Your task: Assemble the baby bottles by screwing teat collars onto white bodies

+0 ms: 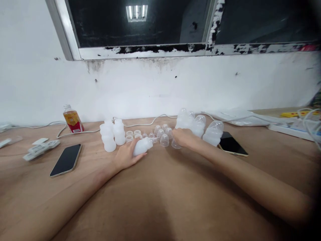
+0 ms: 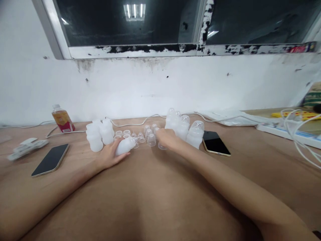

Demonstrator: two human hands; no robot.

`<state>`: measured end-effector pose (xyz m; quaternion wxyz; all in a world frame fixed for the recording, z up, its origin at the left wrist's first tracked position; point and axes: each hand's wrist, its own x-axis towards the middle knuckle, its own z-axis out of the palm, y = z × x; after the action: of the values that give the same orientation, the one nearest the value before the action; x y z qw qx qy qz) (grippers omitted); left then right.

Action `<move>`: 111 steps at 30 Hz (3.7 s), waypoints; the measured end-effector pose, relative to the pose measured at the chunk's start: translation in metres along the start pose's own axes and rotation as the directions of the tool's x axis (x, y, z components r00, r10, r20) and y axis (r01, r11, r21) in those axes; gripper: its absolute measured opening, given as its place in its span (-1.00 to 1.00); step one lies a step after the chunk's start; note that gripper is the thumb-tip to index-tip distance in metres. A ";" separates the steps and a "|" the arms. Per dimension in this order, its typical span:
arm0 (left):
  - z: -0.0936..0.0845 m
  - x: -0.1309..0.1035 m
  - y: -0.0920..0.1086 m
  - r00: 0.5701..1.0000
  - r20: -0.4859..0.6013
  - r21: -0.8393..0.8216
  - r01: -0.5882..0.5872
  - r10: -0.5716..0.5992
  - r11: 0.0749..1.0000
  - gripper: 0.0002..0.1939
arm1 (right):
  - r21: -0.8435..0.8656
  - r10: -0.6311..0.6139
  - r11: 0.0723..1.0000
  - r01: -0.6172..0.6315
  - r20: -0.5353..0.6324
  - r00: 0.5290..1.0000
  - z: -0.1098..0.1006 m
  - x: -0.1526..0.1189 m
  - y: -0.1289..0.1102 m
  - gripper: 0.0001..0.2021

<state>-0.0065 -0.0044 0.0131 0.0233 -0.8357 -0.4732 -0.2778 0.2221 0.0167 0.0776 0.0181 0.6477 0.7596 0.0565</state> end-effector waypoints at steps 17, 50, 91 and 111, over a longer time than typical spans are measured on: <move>0.002 0.002 -0.008 0.989 -0.046 -0.215 0.130 -0.143 0.968 -0.48 | 0.232 -0.352 0.873 0.430 -0.313 0.882 0.051 -0.029 -0.064 -0.61; -0.003 0.001 -0.002 0.995 0.010 -0.053 0.101 -0.100 0.994 -0.46 | 0.943 -0.103 -0.033 0.332 -0.334 0.937 0.066 -0.008 -0.050 -0.65; -0.006 0.000 0.001 0.995 0.079 0.112 0.046 -0.055 0.993 -0.52 | 0.901 -0.096 0.153 0.407 -0.396 0.913 0.063 -0.012 -0.049 -0.68; -0.007 -0.001 0.002 0.991 0.131 0.180 -0.026 0.002 0.983 -0.54 | 0.860 -0.207 0.198 0.470 -0.432 0.878 0.061 -0.015 -0.049 -0.56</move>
<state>-0.0086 -0.0078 0.0192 0.0706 -0.8498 -0.4911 -0.1783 0.1821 -0.0016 0.0110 -0.4423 0.3327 0.7605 -0.3396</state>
